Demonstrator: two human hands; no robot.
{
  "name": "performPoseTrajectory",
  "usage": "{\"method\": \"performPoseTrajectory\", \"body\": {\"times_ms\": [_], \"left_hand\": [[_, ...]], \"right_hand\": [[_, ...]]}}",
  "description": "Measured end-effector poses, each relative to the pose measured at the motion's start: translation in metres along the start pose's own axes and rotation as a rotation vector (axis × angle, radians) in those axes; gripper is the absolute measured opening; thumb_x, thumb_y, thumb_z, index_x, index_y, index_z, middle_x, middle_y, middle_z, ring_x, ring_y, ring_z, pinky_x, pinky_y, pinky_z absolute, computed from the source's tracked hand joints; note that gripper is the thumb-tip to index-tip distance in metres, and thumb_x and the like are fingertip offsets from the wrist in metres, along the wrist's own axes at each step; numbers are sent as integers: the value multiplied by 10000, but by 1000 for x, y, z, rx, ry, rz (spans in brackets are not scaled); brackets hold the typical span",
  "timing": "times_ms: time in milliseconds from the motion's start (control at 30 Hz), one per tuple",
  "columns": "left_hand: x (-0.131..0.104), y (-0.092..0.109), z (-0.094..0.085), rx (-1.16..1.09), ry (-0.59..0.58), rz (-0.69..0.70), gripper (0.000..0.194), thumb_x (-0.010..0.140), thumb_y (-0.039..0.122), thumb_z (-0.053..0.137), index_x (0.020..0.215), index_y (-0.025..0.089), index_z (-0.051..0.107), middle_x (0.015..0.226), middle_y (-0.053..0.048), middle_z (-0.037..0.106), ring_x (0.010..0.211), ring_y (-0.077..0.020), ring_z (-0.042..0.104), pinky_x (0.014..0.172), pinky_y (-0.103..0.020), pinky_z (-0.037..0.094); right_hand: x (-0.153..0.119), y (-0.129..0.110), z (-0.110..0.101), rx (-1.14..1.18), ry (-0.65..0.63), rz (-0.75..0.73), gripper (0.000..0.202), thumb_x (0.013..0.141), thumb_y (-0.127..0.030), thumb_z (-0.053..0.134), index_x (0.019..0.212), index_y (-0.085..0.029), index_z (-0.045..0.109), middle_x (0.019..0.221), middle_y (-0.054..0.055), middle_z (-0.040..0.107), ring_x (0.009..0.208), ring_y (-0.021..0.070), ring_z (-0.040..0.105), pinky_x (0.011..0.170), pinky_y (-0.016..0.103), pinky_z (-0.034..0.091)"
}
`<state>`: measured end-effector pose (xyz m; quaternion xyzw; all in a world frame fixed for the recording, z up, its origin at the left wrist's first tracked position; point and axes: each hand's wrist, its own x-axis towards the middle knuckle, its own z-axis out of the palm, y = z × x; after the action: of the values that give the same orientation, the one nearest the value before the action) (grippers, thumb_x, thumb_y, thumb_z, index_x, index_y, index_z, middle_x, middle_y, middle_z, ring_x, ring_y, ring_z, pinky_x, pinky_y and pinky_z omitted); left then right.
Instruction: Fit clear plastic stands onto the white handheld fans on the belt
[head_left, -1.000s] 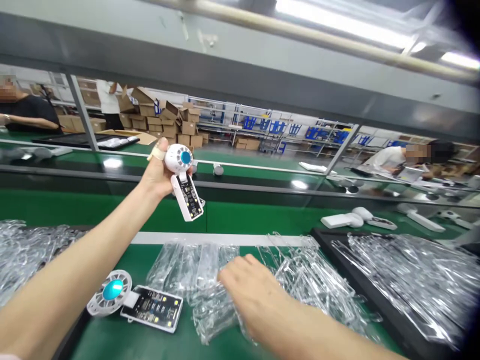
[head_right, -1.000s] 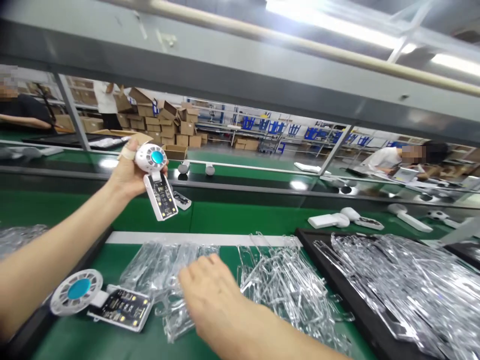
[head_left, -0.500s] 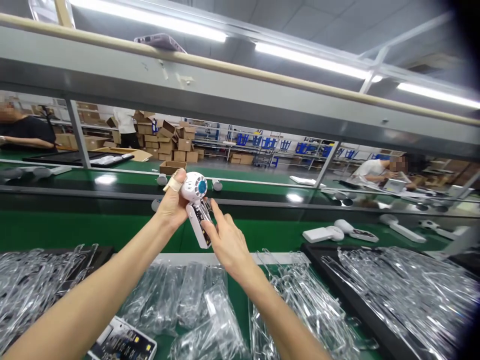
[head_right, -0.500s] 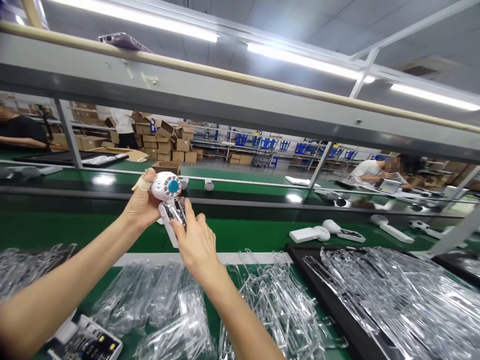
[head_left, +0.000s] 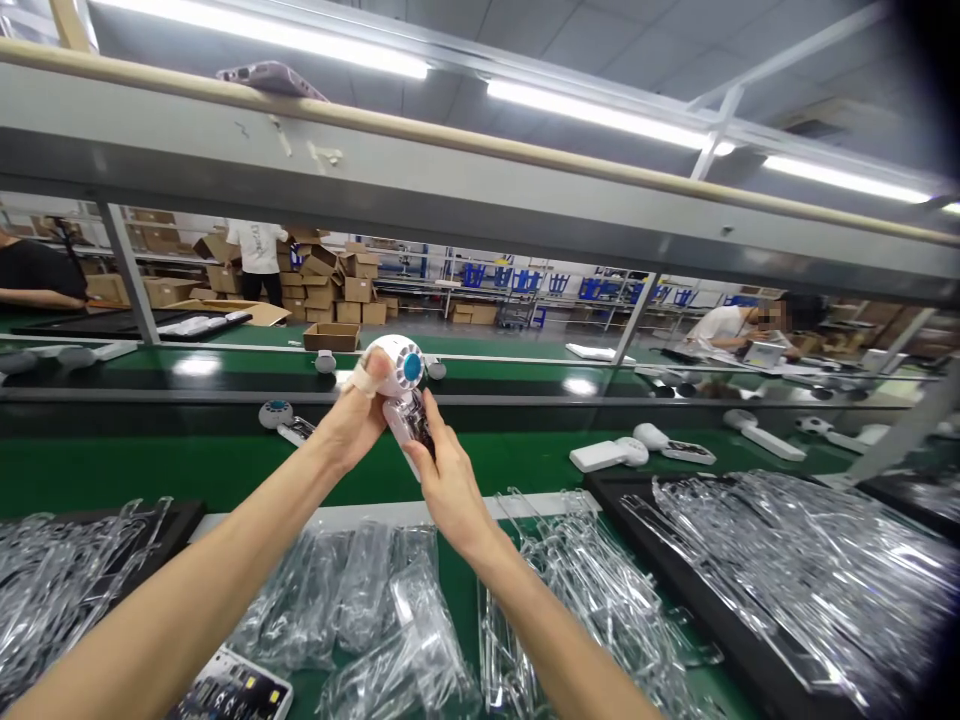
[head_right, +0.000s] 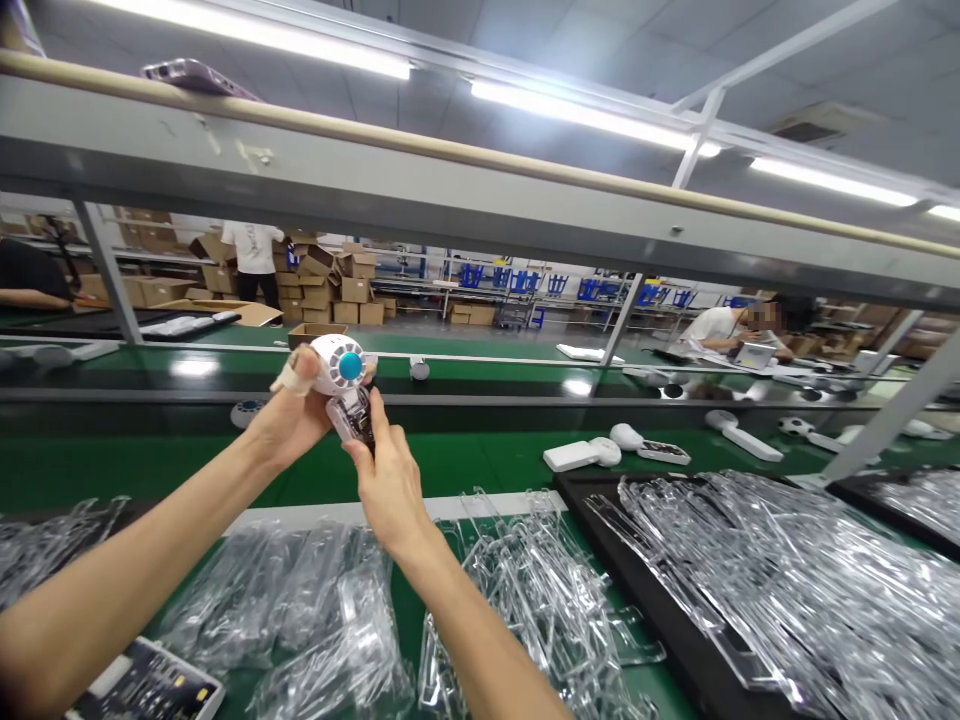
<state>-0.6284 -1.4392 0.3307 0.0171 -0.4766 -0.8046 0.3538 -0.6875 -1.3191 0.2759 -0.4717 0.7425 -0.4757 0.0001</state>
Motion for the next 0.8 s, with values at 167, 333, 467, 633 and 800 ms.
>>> {"method": "performPoseTrajectory", "body": {"times_ms": [167, 333, 467, 633, 800], "left_hand": [[-13, -22, -3, 345, 74, -159, 471, 523, 435, 841, 861, 147, 681, 829, -52, 686, 732, -181, 622, 599, -241, 485], [-17, -39, 14, 364, 167, 88, 444, 548, 389, 832, 893, 148, 691, 912, -79, 702, 883, -218, 646, 734, -259, 503], [-21, -46, 25, 369, 152, 220, 415, 576, 301, 822, 941, 161, 682, 999, -76, 691, 965, -229, 641, 884, -297, 483], [-24, -51, 34, 344, 168, 245, 349, 628, 311, 782, 928, 168, 675, 1027, -80, 681, 1004, -229, 628, 878, -293, 490], [28, -68, -2, 387, 205, -45, 394, 576, 394, 789, 858, 153, 658, 851, -80, 684, 804, -224, 654, 685, -315, 538]], "right_hand": [[-3, -6, -18, -234, -29, 57, 569, 926, -381, 426, 1467, -333, 254, 1073, 75, 547, 1043, 263, 527, 872, 401, 431], [16, 14, -10, 174, 333, 265, 446, 953, -412, 274, 1190, -170, 563, 1006, 72, 632, 926, 173, 590, 813, 264, 452], [34, 29, -8, 227, 421, 384, 554, 952, -401, 162, 670, -167, 578, 666, 52, 627, 635, 163, 585, 614, 249, 447], [41, 28, -15, 52, 393, 325, 634, 974, -381, 60, 656, -167, 566, 710, 60, 645, 684, 148, 595, 674, 228, 431], [53, 39, -35, -403, 6, 295, 633, 994, -401, 80, 892, -163, 658, 888, 79, 695, 831, 167, 639, 723, 243, 423]]}}
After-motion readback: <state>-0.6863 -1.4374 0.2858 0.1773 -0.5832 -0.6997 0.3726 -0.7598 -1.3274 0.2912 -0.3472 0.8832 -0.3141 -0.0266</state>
